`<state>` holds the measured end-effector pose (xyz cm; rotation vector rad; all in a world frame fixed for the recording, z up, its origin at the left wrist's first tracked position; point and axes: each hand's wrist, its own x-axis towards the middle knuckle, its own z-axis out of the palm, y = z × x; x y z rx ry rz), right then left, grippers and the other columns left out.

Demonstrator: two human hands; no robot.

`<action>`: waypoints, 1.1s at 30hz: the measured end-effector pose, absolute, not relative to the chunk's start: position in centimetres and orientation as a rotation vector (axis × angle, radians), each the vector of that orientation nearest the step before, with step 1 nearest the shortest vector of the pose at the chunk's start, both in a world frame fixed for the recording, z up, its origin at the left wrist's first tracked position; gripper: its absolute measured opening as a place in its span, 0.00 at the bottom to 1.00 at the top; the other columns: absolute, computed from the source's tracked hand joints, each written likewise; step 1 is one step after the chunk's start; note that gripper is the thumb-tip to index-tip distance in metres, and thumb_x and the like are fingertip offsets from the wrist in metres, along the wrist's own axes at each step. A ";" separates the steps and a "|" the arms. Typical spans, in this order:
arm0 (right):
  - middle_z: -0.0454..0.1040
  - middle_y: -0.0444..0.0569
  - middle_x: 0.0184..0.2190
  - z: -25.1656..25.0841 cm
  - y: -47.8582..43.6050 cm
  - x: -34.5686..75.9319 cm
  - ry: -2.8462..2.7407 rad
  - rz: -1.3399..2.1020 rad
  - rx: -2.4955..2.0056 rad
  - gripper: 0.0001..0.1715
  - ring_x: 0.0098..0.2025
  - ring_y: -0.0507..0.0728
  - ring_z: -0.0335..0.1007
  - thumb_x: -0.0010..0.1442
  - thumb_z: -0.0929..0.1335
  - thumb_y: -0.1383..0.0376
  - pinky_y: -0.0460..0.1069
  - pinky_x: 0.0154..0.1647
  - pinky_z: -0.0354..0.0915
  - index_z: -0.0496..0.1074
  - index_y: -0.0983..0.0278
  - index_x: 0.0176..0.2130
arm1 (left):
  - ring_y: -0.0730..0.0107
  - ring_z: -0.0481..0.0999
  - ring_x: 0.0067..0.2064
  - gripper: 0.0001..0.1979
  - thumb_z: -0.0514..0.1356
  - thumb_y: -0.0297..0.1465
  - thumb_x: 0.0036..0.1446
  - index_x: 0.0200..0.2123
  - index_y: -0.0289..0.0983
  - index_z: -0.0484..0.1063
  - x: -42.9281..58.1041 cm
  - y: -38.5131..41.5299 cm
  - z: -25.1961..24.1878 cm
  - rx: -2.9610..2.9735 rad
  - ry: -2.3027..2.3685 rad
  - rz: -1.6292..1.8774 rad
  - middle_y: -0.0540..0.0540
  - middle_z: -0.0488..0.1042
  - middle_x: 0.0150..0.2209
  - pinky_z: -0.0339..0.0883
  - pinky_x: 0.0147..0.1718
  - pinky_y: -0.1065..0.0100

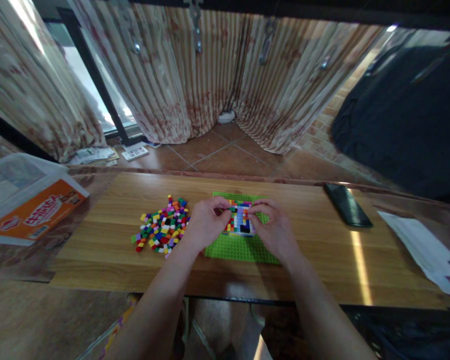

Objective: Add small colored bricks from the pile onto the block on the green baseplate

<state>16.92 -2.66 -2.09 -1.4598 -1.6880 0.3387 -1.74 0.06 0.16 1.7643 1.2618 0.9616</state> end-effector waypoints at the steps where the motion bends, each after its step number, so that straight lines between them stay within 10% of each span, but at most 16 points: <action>1: 0.74 0.50 0.40 -2.1 -2.6 16.9 -1.686 0.345 -1.458 0.06 0.44 0.60 0.71 0.56 0.68 0.67 0.59 0.50 0.66 0.77 0.59 0.30 | 0.70 0.77 0.32 0.06 0.59 0.23 0.52 0.31 0.35 0.76 -1.7 0.0 0.1 1.778 1.266 0.957 0.48 0.80 0.30 0.70 0.35 0.69; 33: 0.78 0.50 0.31 -3.4 -1.9 16.3 -1.370 0.631 -1.597 0.19 0.33 0.58 0.75 0.55 0.70 0.50 0.52 0.33 0.70 0.74 0.63 0.36 | 0.63 0.73 0.43 0.04 0.65 0.25 0.51 0.27 0.39 0.78 0.7 -0.1 -1.3 2.059 1.472 1.023 0.46 0.75 0.39 0.66 0.47 0.60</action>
